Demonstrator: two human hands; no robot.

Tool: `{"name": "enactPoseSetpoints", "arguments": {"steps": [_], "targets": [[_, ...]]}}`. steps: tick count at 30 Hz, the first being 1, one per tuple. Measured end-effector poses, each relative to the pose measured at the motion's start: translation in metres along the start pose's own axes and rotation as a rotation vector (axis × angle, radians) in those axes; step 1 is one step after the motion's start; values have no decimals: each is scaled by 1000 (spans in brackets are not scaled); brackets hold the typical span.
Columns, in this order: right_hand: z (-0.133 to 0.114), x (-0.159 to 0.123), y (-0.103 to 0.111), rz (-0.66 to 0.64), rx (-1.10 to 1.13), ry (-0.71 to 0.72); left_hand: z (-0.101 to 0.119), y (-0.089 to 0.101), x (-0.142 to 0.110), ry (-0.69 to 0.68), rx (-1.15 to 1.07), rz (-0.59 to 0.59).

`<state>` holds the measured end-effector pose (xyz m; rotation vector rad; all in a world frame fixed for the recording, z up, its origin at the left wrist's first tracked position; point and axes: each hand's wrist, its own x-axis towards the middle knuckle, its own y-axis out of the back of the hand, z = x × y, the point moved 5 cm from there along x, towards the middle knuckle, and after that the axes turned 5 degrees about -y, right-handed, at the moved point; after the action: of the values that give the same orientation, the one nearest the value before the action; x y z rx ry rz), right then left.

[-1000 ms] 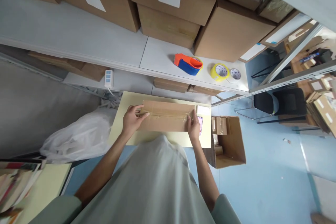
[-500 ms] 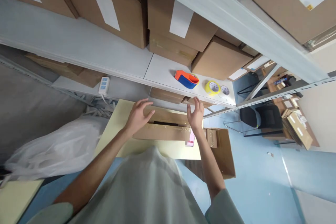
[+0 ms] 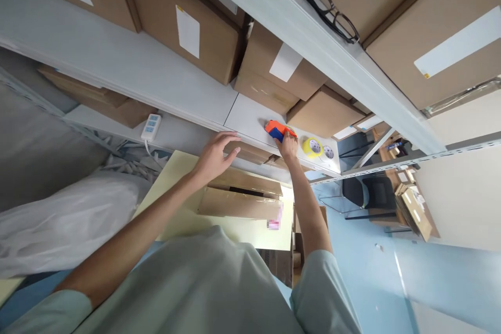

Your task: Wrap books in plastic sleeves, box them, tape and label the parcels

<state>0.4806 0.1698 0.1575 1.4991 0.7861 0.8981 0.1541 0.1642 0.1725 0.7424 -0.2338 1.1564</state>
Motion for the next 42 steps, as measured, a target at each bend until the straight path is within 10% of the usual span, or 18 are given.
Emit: {"name": "enactPoseSetpoints", "arguments": {"steps": [7, 17, 30, 42], "targets": [[-17, -56, 6, -63, 30, 161, -17, 25, -27, 79, -126, 46], [-81, -194, 95, 45, 60, 627, 8, 82, -61, 17, -360, 116], [-123, -239, 142, 5, -51, 861, 19, 104, -80, -33, -484, 56], [-136, -250, 146, -183, -19, 761, 6, 87, -108, 299, -660, -121]]}}
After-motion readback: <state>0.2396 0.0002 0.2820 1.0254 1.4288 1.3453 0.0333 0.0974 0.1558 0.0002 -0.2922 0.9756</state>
